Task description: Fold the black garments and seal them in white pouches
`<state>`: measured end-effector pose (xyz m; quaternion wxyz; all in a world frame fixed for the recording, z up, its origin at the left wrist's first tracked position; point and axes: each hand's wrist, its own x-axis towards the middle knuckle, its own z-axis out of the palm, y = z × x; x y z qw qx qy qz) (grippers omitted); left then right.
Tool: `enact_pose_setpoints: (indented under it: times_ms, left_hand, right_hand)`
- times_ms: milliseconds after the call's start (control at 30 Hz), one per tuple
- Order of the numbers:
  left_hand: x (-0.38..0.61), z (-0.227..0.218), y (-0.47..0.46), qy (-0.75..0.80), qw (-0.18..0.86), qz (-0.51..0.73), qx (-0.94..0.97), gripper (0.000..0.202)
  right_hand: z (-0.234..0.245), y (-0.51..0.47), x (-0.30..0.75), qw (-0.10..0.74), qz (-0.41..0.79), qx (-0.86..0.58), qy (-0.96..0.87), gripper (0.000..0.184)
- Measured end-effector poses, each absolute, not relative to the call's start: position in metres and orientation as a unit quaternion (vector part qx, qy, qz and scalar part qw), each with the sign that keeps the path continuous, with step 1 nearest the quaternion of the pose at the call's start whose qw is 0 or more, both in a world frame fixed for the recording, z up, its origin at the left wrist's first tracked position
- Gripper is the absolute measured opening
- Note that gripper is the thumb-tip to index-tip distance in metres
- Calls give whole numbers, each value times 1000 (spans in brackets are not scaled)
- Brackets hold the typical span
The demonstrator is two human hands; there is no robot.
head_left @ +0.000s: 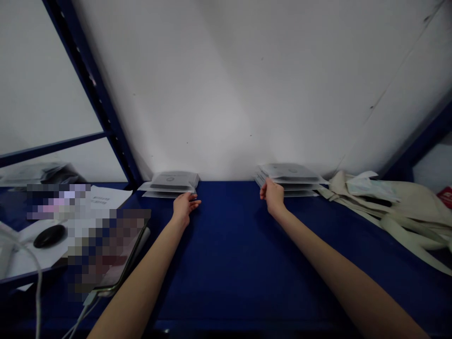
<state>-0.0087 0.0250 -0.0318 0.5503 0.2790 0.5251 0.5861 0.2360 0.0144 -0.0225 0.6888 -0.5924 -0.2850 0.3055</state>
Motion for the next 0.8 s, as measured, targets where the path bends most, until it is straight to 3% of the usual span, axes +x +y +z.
enact_pose_setpoints:
  times_ms: [100, 267, 633, 800]
  left_hand:
    - [-11, -36, 31, 538, 491, 624, 285, 4]
    - [-9, -41, 34, 533, 436, 656, 308, 20]
    - [-3, -38, 26, 495, 502, 567, 426, 30]
    - [17, -36, 6, 437, 566, 434, 548, 39]
  right_hand:
    - [-28, 12, 227, 644, 316, -583, -381, 40]
    - [-40, 14, 222, 565, 288, -598, -491, 40]
    - [-41, 11, 206, 472, 365, -593, -540, 37]
    - [-32, 2, 193, 394, 460, -576, -549, 34]
